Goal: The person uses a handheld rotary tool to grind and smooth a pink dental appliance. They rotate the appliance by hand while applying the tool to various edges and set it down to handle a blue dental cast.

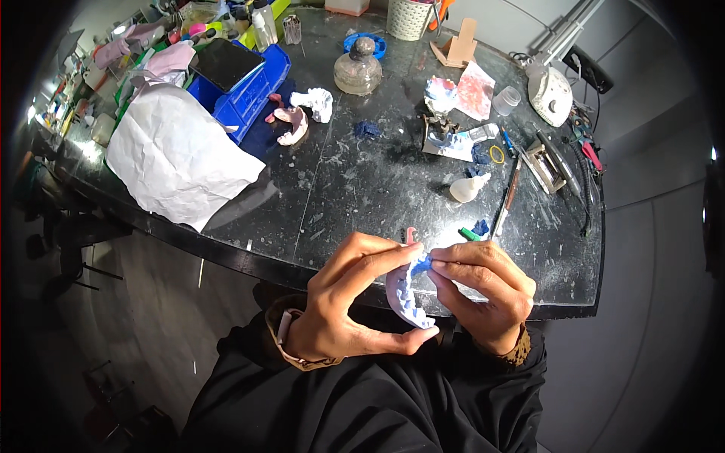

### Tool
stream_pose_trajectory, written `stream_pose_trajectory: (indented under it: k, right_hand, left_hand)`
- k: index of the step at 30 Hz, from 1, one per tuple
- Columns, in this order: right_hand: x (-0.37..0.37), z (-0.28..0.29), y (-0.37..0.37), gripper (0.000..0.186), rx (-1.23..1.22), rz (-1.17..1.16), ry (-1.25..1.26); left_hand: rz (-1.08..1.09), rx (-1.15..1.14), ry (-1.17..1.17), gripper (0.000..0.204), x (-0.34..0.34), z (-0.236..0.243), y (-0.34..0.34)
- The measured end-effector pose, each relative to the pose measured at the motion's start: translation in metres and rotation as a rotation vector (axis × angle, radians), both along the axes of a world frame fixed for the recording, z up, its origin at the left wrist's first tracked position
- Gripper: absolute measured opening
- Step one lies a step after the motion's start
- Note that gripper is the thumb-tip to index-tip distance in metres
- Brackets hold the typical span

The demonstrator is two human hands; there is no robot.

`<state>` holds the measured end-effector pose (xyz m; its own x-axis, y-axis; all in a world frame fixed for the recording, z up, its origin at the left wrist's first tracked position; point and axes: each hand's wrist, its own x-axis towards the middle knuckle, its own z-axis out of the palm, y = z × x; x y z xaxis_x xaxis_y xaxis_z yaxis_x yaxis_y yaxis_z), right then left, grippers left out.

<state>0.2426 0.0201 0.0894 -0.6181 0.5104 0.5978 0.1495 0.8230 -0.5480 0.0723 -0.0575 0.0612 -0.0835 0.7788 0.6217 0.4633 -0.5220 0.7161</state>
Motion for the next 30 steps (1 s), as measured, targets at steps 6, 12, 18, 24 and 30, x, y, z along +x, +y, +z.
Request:
stream_pose_trajectory:
  k: [6,12,18,24,30]
  right_hand:
    - [-0.006,-0.001,0.002,0.025,-0.063,0.006,-0.02]
    - [-0.008,-0.003,0.004,0.022,-0.034,-0.048,-0.061]
    - [-0.01,-0.001,0.007,0.022,-0.034,-0.051,-0.118]
    - [-0.013,-0.002,0.01,0.021,-0.05,-0.058,-0.141]
    - [-0.02,-0.006,0.014,0.021,-0.116,-0.016,-0.135]
  left_hand:
    - [-0.027,-0.06,-0.049,0.067,0.0,0.006,-0.007]
    - [-0.002,-0.062,-0.016,0.067,0.0,0.003,-0.006]
    - [0.097,0.014,0.064,0.068,0.002,-0.005,-0.002]
    - [0.098,-0.021,0.047,0.066,0.0,-0.007,-0.003]
    - [0.098,-0.031,0.047,0.065,-0.009,-0.012,-0.002]
